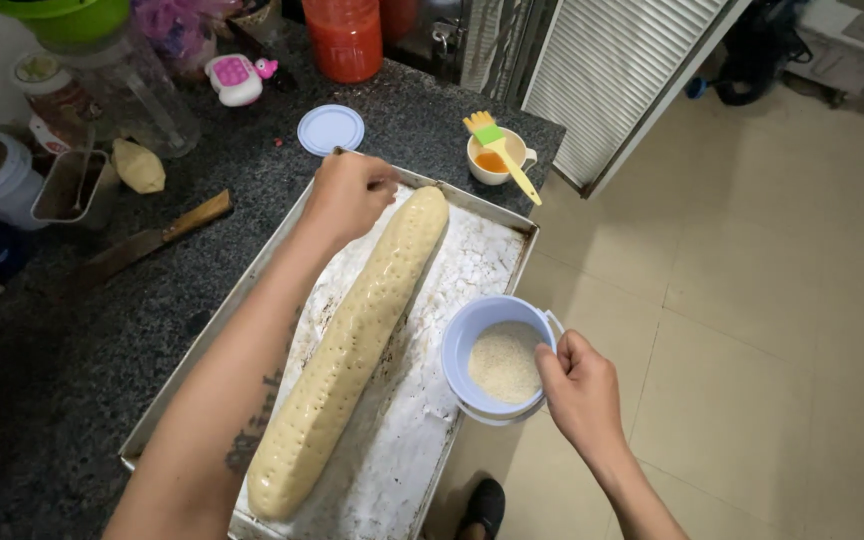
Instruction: Seasoning a large loaf of dough and decorating animal-shaped dough pieces on baking trays.
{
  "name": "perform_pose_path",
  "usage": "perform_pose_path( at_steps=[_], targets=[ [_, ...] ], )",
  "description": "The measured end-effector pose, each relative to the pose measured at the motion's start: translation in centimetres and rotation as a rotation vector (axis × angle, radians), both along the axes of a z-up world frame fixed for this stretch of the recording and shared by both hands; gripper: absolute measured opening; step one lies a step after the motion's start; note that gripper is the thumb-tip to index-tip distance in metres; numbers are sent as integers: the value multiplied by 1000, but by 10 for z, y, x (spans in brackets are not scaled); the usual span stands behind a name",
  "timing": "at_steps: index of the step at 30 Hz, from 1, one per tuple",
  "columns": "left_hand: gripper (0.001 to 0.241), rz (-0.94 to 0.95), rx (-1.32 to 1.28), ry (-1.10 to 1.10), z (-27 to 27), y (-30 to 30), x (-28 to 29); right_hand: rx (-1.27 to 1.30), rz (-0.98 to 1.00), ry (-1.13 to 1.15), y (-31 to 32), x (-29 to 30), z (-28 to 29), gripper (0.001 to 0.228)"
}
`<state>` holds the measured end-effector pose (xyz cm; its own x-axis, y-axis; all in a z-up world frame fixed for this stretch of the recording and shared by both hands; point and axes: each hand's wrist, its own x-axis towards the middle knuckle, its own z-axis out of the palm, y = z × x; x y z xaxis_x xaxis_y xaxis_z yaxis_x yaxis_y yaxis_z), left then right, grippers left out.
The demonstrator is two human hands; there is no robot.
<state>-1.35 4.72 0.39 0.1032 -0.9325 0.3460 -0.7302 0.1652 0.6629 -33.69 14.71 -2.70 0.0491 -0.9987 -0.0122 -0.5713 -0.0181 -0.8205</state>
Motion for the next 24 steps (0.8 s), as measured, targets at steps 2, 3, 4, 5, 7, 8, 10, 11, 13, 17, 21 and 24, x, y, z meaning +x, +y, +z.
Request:
perform_pose_path(
  at_steps=[2, 3, 4, 5, 7, 8, 10, 11, 13, 17, 21, 24],
  targets=[
    [19, 3, 40, -12, 2, 1, 2, -5, -1, -2, -2, 0, -5, 30],
    [19, 7, 81, -24, 3, 1, 3, -7, -1, -3, -3, -1, -8, 29],
    [19, 8, 82, -25, 2, 3, 6, -6, -1, -4, -2, 0, -7, 29],
    [21, 29, 76, -32, 1, 5, 10, 0, -1, -18, -2, 2, -6, 31],
    [22, 52, 70, -41, 1, 10, 16, 6, 0, -32, -3, 3, -5, 32],
    [22, 51, 153, -61, 0, 13, 19, 3, -1, -33, -4, 4, -5, 31],
    [23, 52, 235, -82, -1, 17, 24, -1, -1, -36, -5, 6, -5, 30],
    [24, 68, 258, -87, -2, 16, 25, 0, 0, -23, -5, 7, -4, 32],
    [25, 87, 283, -90, -5, 15, 26, 2, 3, -8, -6, 9, -3, 33],
    [24, 77, 230, -101, -14, 15, 26, -11, 10, -20, -5, 11, -3, 33],
    [30, 92, 305, -52, -10, 25, 22, -30, 24, -23, -3, 9, -4, 33],
    [25, 60, 311, -155, -18, 35, 25, -5, 18, -59, -1, 12, -4, 31]
  ],
)
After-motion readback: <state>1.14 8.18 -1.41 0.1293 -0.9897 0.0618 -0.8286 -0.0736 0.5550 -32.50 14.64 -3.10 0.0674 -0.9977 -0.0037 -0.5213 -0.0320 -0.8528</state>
